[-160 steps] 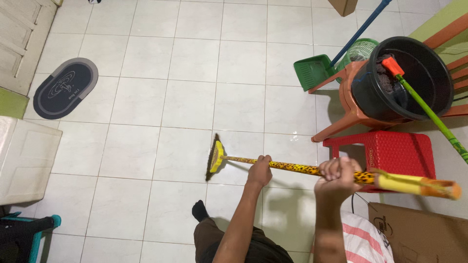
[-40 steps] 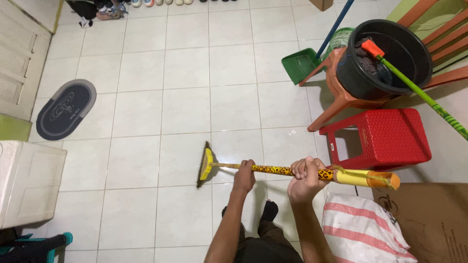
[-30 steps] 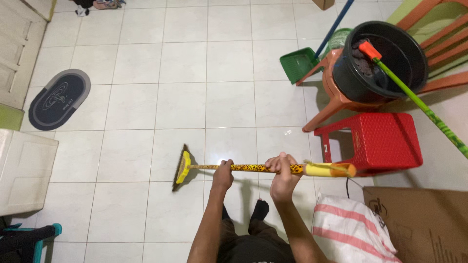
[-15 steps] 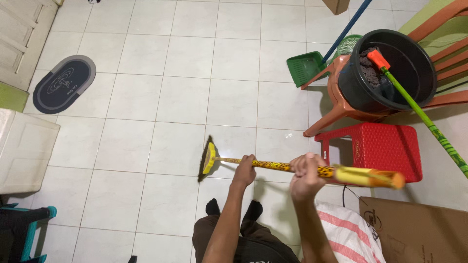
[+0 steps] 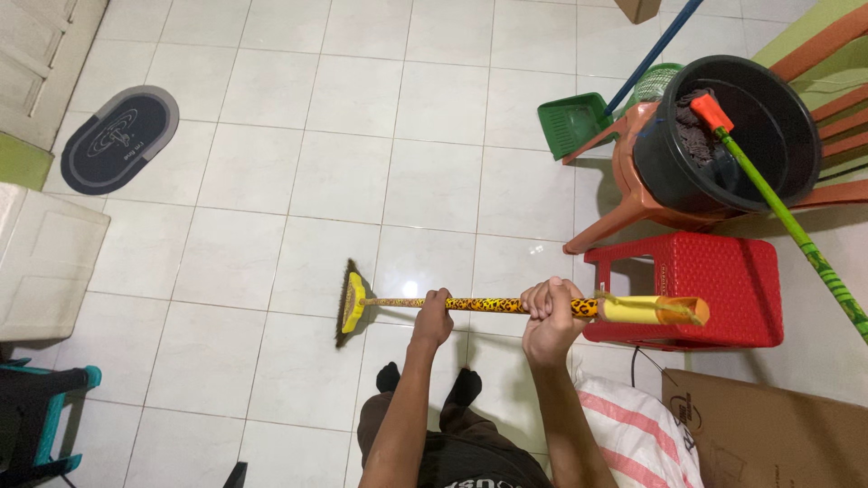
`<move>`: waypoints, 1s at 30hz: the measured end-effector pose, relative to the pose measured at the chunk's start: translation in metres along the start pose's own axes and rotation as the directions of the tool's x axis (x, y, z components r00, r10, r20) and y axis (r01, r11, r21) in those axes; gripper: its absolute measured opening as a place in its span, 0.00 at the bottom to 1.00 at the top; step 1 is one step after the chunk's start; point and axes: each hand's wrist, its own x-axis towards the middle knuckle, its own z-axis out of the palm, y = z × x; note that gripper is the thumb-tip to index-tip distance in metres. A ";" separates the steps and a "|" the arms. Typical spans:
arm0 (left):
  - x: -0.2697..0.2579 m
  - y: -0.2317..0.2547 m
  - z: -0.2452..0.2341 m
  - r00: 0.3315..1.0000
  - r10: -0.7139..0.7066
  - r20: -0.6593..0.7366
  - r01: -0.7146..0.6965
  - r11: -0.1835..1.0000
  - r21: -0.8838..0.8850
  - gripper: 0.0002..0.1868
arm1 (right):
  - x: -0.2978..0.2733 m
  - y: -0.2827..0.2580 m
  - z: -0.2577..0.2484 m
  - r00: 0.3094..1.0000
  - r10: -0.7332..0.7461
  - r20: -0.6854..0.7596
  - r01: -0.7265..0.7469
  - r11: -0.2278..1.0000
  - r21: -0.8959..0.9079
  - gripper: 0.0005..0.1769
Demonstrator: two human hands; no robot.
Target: The person sweeps the tiled floor using a broom, pushing the broom head across the surface while holding the handle with both hands.
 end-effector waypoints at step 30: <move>-0.012 0.019 0.004 0.997 -0.038 0.071 0.036 0.999 0.034 0.16 | -0.003 -0.002 -0.025 0.996 0.043 -0.081 -0.043 0.999 0.004 0.21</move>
